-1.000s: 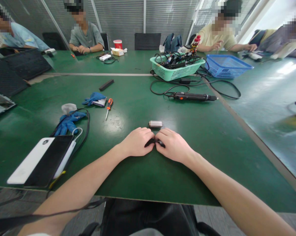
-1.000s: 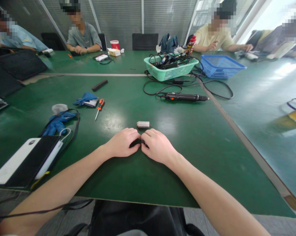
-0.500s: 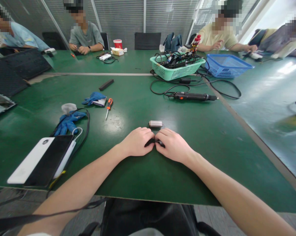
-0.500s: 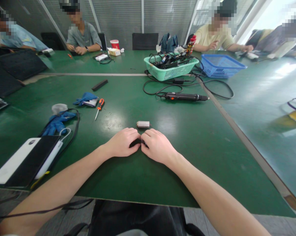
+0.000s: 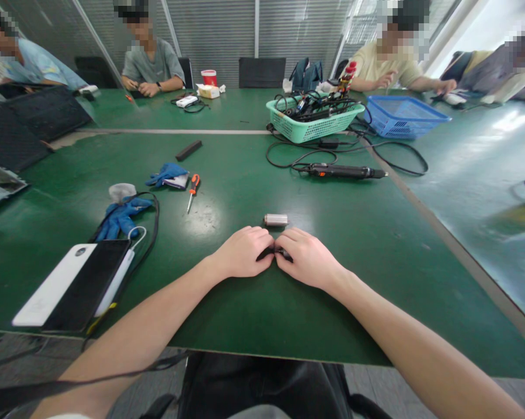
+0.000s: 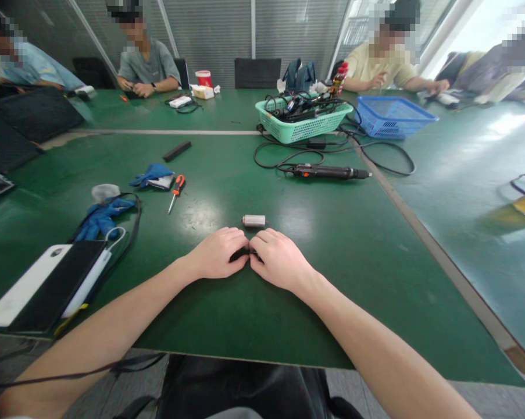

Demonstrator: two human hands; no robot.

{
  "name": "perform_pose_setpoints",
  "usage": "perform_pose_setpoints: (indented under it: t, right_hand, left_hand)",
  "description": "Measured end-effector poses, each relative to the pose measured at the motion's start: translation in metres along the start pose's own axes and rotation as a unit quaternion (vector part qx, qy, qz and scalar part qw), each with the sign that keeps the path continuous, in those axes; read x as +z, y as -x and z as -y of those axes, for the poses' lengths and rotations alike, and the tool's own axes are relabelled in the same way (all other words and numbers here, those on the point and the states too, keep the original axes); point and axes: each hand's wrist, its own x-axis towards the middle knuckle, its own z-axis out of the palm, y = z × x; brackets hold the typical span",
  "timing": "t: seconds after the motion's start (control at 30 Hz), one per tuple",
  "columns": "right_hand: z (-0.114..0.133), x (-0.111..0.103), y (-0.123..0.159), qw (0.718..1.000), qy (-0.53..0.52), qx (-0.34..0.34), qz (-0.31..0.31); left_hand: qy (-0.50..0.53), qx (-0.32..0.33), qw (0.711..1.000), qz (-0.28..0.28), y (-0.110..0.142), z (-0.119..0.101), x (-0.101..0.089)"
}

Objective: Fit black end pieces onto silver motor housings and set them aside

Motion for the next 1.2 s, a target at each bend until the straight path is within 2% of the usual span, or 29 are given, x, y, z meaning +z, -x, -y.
perform_pose_setpoints:
  t: [1.2]
  right_hand:
    - [0.0007,-0.0015,-0.0009,1.000,0.006,0.001,0.000]
  left_hand:
    - [-0.009,0.002,1.000,-0.006,-0.0003,-0.0014,-0.0025]
